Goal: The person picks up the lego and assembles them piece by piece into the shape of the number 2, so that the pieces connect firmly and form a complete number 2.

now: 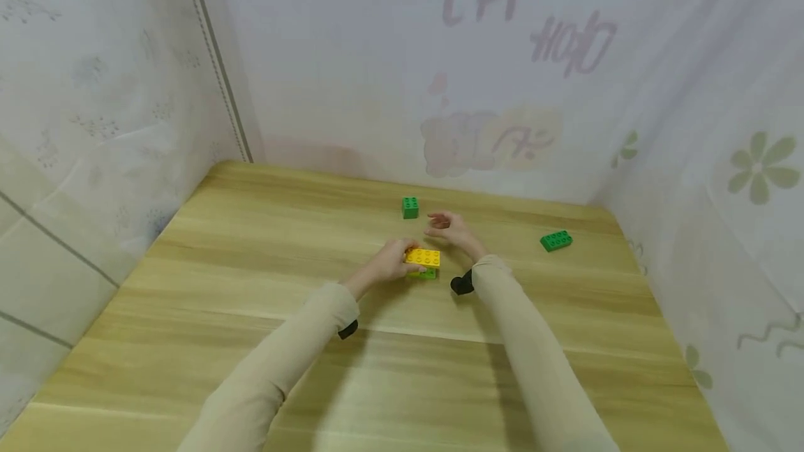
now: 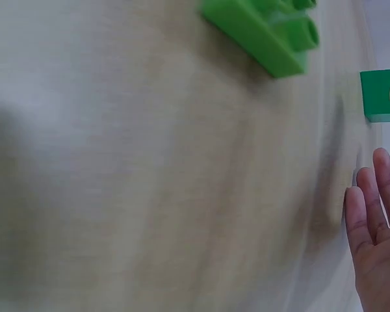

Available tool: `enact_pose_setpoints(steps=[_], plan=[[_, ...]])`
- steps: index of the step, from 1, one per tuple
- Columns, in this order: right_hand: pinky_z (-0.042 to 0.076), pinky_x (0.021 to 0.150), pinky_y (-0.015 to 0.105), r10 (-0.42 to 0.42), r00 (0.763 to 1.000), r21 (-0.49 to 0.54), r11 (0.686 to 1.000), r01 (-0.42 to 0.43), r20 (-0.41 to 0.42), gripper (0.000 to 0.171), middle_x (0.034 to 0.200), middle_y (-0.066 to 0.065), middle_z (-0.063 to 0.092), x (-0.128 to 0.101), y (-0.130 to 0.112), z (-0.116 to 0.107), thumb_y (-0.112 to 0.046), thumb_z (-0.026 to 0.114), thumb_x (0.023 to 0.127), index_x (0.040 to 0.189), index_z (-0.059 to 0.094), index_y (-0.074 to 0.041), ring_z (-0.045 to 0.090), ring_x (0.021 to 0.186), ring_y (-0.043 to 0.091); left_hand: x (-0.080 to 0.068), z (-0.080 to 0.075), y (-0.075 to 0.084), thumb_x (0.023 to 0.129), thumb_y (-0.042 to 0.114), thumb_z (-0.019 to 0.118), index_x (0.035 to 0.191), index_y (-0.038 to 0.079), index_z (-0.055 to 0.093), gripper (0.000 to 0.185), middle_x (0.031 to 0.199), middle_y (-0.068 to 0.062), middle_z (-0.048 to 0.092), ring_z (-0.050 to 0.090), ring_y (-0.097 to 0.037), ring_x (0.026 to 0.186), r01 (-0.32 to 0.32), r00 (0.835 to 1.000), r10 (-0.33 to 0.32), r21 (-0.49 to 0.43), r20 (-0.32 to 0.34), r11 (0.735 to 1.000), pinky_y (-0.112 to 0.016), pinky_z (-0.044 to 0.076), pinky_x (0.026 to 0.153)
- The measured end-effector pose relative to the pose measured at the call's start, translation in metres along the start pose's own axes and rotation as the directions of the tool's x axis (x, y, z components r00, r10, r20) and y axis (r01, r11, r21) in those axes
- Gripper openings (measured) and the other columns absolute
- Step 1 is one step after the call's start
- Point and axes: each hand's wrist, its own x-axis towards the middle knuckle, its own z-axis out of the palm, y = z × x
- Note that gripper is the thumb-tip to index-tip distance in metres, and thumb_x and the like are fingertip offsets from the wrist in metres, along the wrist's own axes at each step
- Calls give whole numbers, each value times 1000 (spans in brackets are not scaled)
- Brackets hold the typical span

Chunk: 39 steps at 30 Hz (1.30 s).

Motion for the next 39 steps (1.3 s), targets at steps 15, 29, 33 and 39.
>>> enact_pose_setpoints(steps=[15, 29, 33, 39], plan=[[34, 105, 46, 20, 999, 39, 999, -22, 40, 60, 136, 16, 44, 37, -14, -2, -20, 66, 84, 137, 39, -11, 40, 125, 33, -5, 0, -2, 83, 19, 67, 118, -2, 54, 43, 112, -13, 60, 56, -18, 95, 19, 1000, -18, -25, 22, 1000, -32, 47, 86], [36, 104, 45, -13, 997, 33, 999, 11, 75, 59, 135, 19, 44, 51, -9, 3, -16, 64, 85, 137, 38, -7, 42, 123, 33, -5, 3, -3, 82, 19, 68, 114, -1, 56, 40, 108, -12, 61, 55, -16, 90, -1, 1000, 2, -15, 16, 1000, -30, 47, 81], [34, 105, 43, 6, 996, 27, 1000, -8, 86, 56, 135, 19, 44, 51, -8, 4, -17, 64, 85, 135, 41, -7, 42, 124, 32, -4, 4, -3, 82, 18, 68, 114, -1, 56, 40, 108, -12, 61, 55, -16, 90, -9, 1000, 10, -24, 16, 1000, -30, 48, 81], [34, 105, 44, 14, 996, 38, 999, -17, 85, 57, 136, 19, 43, 52, -12, -5, -19, 65, 85, 134, 40, -3, 42, 124, 33, -2, 0, -5, 82, 18, 68, 117, -3, 54, 43, 109, -13, 61, 56, -17, 91, 12, 1000, -12, -53, 5, 999, -31, 48, 82]])
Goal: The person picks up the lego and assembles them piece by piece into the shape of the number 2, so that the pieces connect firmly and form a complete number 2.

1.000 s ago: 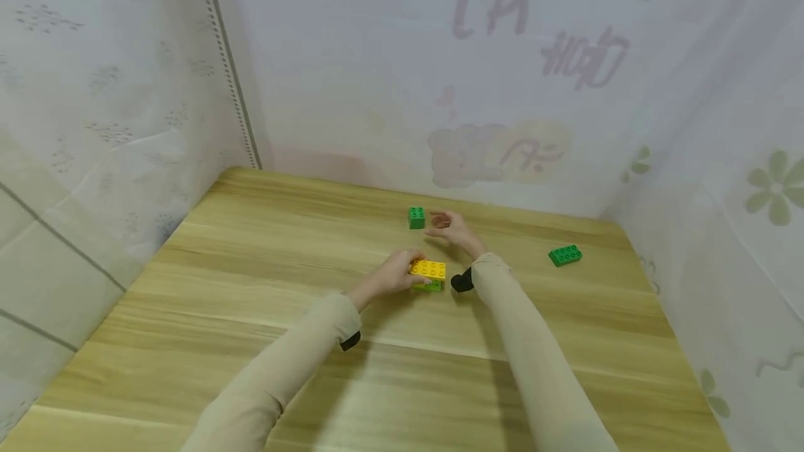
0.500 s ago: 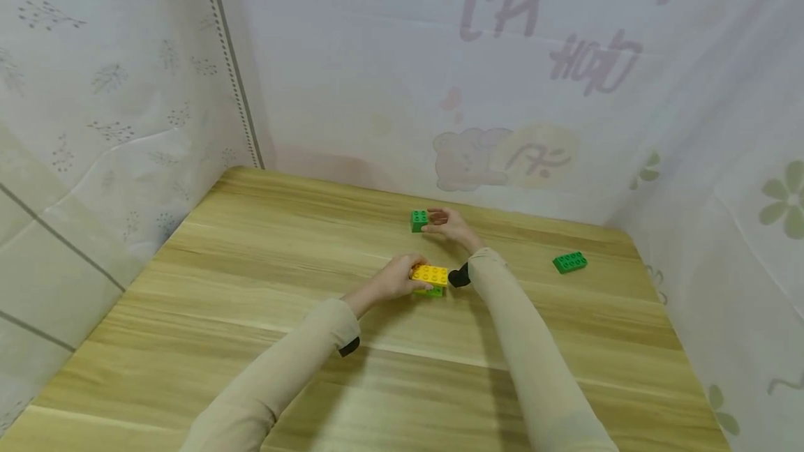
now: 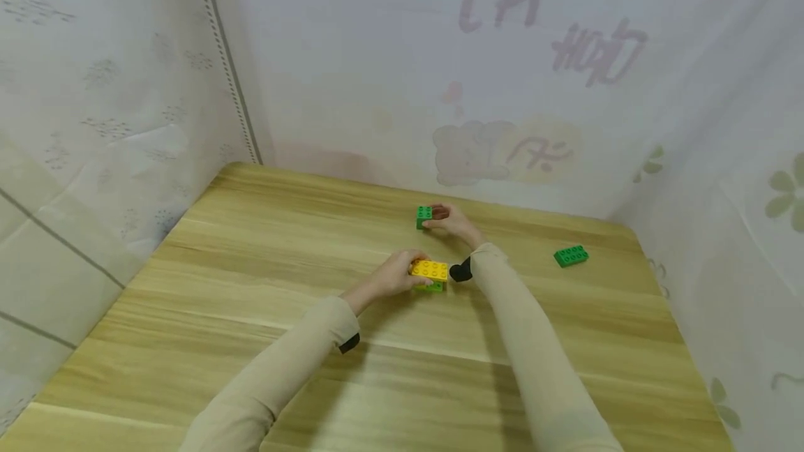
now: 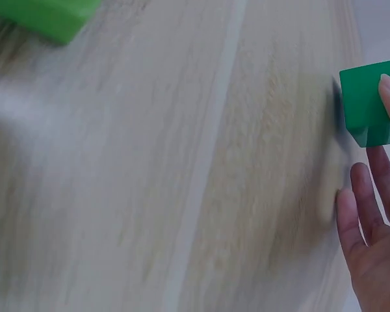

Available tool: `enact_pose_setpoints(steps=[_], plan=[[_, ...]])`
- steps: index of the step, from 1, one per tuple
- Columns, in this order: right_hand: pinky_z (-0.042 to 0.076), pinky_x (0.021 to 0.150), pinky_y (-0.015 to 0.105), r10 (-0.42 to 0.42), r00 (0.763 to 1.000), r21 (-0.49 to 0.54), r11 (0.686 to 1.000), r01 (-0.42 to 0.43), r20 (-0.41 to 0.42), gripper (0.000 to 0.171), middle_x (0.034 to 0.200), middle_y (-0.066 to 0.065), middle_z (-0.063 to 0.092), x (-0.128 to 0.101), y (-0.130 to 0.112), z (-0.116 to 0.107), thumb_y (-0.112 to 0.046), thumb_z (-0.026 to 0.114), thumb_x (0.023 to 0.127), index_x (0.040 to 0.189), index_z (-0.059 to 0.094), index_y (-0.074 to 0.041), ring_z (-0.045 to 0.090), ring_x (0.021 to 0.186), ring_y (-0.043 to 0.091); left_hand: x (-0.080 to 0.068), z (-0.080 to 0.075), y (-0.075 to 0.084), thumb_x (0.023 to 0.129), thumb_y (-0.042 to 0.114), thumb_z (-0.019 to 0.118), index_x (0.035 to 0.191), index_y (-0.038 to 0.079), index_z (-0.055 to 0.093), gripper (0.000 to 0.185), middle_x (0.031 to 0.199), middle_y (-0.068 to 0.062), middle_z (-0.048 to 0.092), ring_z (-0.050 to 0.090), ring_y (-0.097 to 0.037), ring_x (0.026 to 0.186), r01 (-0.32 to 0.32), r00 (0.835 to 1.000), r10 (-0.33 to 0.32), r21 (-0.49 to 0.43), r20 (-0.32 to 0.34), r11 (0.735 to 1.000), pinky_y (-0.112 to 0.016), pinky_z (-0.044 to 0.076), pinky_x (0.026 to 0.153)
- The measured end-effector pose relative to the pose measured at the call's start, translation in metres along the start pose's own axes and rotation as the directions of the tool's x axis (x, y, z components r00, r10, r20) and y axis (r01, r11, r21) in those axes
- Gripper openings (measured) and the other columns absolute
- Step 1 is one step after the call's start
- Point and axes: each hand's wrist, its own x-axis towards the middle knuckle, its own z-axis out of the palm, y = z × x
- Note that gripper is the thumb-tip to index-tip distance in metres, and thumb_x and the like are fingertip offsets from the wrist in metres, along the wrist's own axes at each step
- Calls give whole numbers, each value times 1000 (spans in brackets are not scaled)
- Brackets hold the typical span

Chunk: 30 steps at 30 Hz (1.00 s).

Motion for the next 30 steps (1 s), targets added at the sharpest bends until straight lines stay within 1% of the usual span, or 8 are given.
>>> enact_pose_setpoints(steps=[8, 12, 19, 23, 30], plan=[[38, 101, 47, 29, 999, 4, 1000, -29, -38, 57, 135, 19, 43, -20, 3, -20, -22, 63, 86, 135, 40, -6, 42, 123, 34, 0, 0, -3, 82, 21, 68, 117, -1, 55, 44, 109, -12, 61, 56, -17, 93, 21, 1000, -21, 7, -4, 1000, -32, 48, 84], [40, 98, 47, 35, 998, 20, 999, -34, -52, 58, 135, 20, 43, -28, 4, -26, -21, 63, 86, 136, 38, -5, 42, 122, 35, -1, 0, -4, 82, 19, 68, 118, -2, 54, 44, 110, -13, 61, 56, -17, 93, 35, 999, -35, -7, -7, 999, -33, 48, 84], [37, 101, 49, 24, 996, 66, 998, -18, -88, 57, 134, 22, 43, -38, 0, -37, -15, 63, 86, 135, 38, -1, 42, 122, 37, 4, -1, -2, 82, 21, 68, 120, 0, 53, 46, 114, -14, 59, 55, -20, 96, 52, 999, -52, -6, -13, 999, -36, 46, 88], [36, 102, 49, 28, 995, 71, 997, -22, -92, 57, 134, 23, 42, -44, 0, -43, -14, 63, 86, 136, 37, -2, 41, 122, 37, 7, 0, -3, 82, 21, 68, 120, -1, 53, 46, 114, -14, 59, 55, -20, 96, 43, 999, -43, 11, -7, 999, -36, 47, 88], [38, 101, 49, 60, 991, 78, 996, -51, -121, 60, 135, 22, 42, -57, 6, -48, -17, 64, 85, 137, 37, -3, 42, 122, 36, 11, -1, -1, 83, 21, 67, 122, -2, 51, 47, 115, -15, 58, 55, -20, 96, 23, 1000, -23, 8, 13, 1000, -35, 47, 87]])
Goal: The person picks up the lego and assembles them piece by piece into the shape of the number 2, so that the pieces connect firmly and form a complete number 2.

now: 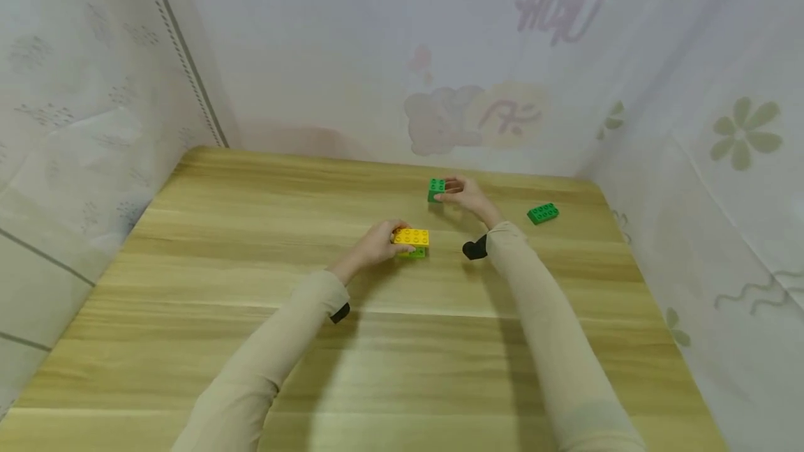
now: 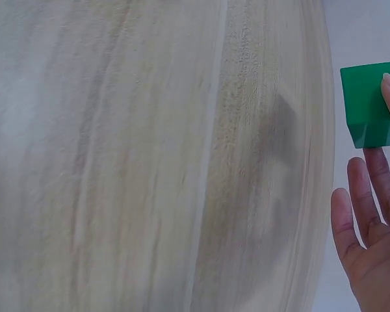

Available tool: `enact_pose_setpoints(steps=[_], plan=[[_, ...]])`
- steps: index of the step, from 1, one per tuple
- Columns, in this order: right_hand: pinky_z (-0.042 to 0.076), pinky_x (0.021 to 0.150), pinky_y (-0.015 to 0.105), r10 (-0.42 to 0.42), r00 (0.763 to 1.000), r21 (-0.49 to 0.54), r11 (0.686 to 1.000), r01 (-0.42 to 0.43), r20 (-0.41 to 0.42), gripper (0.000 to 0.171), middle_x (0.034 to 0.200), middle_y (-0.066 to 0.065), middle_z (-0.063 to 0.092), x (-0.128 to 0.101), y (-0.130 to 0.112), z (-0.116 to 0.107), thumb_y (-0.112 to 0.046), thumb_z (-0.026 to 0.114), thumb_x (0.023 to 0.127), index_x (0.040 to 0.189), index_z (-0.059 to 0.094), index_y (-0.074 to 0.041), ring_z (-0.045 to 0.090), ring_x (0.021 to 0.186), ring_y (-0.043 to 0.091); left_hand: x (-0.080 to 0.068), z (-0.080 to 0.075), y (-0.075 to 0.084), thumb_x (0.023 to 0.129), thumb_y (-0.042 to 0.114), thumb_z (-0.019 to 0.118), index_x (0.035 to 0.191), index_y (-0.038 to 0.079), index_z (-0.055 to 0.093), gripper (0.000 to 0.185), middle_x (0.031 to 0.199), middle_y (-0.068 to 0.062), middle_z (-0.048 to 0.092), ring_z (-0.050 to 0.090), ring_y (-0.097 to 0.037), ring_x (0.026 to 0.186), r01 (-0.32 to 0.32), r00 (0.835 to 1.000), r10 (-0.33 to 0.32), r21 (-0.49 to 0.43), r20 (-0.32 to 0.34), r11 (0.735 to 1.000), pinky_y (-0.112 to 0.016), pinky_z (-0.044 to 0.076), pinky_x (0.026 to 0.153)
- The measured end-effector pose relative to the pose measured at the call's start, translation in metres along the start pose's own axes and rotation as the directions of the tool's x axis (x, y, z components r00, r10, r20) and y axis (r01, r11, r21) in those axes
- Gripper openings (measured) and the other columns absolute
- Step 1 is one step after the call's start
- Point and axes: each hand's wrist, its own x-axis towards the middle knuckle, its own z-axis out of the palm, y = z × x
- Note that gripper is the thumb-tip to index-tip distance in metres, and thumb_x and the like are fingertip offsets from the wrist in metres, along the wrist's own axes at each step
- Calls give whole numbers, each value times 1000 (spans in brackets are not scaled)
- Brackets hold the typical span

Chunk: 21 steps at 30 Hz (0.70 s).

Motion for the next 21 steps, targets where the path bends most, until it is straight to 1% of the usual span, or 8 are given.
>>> enact_pose_setpoints(steps=[4, 8, 10, 11, 16, 21], plan=[[37, 101, 49, -3, 1000, -4, 1000, 3, -5, 60, 133, 21, 43, -8, 0, -2, -19, 65, 85, 136, 38, -5, 42, 121, 36, -1, -2, -1, 84, 21, 66, 122, -3, 51, 48, 115, -16, 58, 55, -21, 97, -11, 1000, 11, 6, -2, 1000, -36, 47, 88], [35, 102, 51, 9, 1000, 5, 1000, -9, 9, 60, 135, 24, 41, -23, -10, -3, -16, 64, 85, 136, 37, -2, 40, 124, 38, 0, -4, -2, 84, 21, 66, 123, -3, 50, 48, 115, -16, 57, 55, -21, 95, -11, 1000, 11, -1, 8, 1000, -34, 47, 86], [35, 103, 50, 12, 1000, 4, 1000, -12, 6, 60, 136, 24, 40, -26, -10, -5, -16, 64, 85, 136, 37, -2, 39, 125, 38, 1, -5, -2, 84, 22, 66, 123, -2, 50, 49, 115, -16, 57, 54, -21, 95, -6, 1000, 6, 3, 12, 1000, -34, 46, 87], [35, 103, 50, 15, 1000, -2, 1000, -15, 1, 60, 136, 23, 40, -28, -9, -6, -16, 64, 85, 137, 37, -3, 39, 125, 38, 1, -5, -2, 84, 22, 66, 123, -2, 50, 48, 116, -16, 57, 53, -21, 95, -5, 1000, 5, 3, 14, 1000, -35, 45, 87], [37, 101, 48, -1, 999, -32, 999, 0, -43, 59, 134, 20, 44, -29, 10, -13, -21, 66, 85, 136, 40, -6, 41, 123, 35, 4, -4, 0, 85, 22, 65, 124, -2, 49, 49, 115, -15, 57, 53, -21, 95, 1, 1000, -2, 4, 30, 1000, -35, 45, 88], [36, 101, 49, -4, 998, -13, 1000, 3, -58, 59, 132, 19, 45, -37, 15, -17, -21, 66, 84, 135, 41, -7, 42, 122, 35, 4, -3, -1, 85, 23, 65, 124, -3, 49, 50, 116, -16, 57, 53, -21, 97, -8, 1000, 8, 8, 26, 1000, -35, 45, 89]])
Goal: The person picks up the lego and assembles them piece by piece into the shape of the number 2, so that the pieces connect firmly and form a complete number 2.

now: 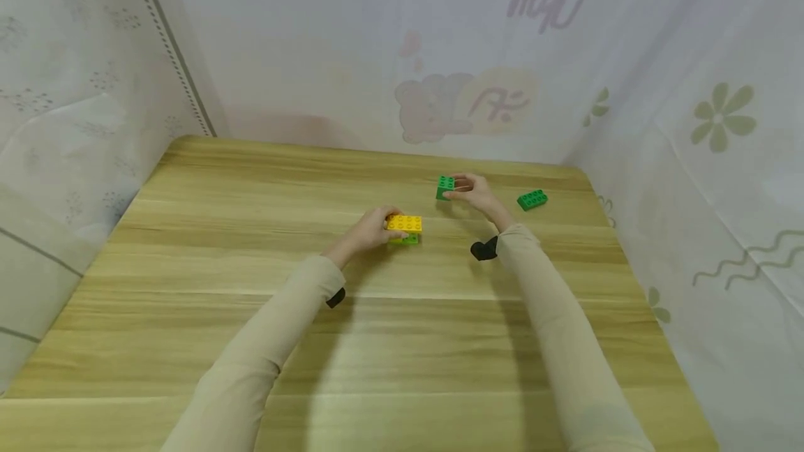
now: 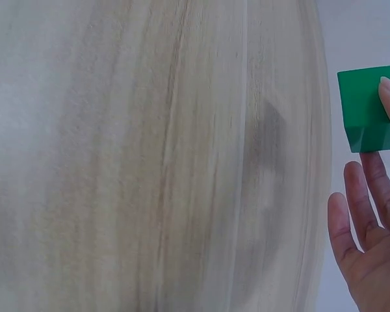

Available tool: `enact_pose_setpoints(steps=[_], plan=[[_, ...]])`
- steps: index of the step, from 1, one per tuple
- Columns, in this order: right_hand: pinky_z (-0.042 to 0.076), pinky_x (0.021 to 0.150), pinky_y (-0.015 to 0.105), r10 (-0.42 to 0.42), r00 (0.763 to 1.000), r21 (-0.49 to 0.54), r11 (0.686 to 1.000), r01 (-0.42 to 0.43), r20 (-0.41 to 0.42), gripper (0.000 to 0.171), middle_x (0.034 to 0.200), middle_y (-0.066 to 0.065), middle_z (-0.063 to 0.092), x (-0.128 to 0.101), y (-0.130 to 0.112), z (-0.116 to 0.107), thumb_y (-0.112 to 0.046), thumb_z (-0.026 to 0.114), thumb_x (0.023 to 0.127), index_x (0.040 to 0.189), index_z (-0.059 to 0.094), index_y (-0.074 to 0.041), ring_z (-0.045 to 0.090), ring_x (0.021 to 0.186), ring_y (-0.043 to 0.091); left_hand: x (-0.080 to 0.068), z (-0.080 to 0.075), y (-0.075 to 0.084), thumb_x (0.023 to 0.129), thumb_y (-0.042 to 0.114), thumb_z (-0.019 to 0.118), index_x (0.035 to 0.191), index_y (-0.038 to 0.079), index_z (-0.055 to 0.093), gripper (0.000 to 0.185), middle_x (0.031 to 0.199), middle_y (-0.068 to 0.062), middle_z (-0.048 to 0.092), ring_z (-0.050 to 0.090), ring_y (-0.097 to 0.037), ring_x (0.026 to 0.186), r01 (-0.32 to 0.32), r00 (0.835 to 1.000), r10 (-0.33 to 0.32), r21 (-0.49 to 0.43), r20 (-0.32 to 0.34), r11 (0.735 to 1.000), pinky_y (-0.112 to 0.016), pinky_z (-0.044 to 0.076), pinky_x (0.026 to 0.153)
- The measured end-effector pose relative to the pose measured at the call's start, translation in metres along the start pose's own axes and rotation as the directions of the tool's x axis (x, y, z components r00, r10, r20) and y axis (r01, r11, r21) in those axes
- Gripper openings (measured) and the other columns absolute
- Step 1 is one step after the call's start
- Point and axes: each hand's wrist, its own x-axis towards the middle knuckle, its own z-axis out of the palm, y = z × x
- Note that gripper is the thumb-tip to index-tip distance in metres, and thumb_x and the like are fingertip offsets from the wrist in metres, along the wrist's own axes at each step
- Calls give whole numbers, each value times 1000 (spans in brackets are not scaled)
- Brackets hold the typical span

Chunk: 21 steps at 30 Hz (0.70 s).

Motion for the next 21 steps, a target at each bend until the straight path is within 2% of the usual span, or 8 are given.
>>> enact_pose_setpoints(steps=[8, 16, 21], plan=[[37, 100, 51, 3, 1000, -18, 1000, -3, -3, 61, 133, 19, 44, -12, 0, -5, -26, 67, 84, 136, 40, -10, 43, 122, 34, 2, 1, 1, 84, 22, 66, 124, -3, 50, 50, 118, -17, 57, 54, -23, 99, -18, 1000, 18, 2, -2, 1000, -37, 45, 90], [36, 101, 52, -5, 1000, 16, 1000, 6, -23, 60, 131, 18, 45, -17, 3, -10, -23, 67, 84, 136, 40, -10, 44, 121, 34, 1, 0, 2, 85, 22, 65, 124, -2, 50, 47, 116, -16, 57, 52, -22, 96, -8, 1000, 8, 18, 4, 1000, -36, 44, 89], [37, 101, 50, -13, 1000, 2, 1000, 13, -26, 61, 132, 19, 46, -22, 4, -11, -24, 66, 84, 137, 39, -10, 44, 121, 34, 1, 0, 3, 86, 22, 64, 124, -1, 50, 47, 116, -16, 57, 52, -22, 97, 1, 1000, -1, 4, 9, 1000, -37, 44, 90]])
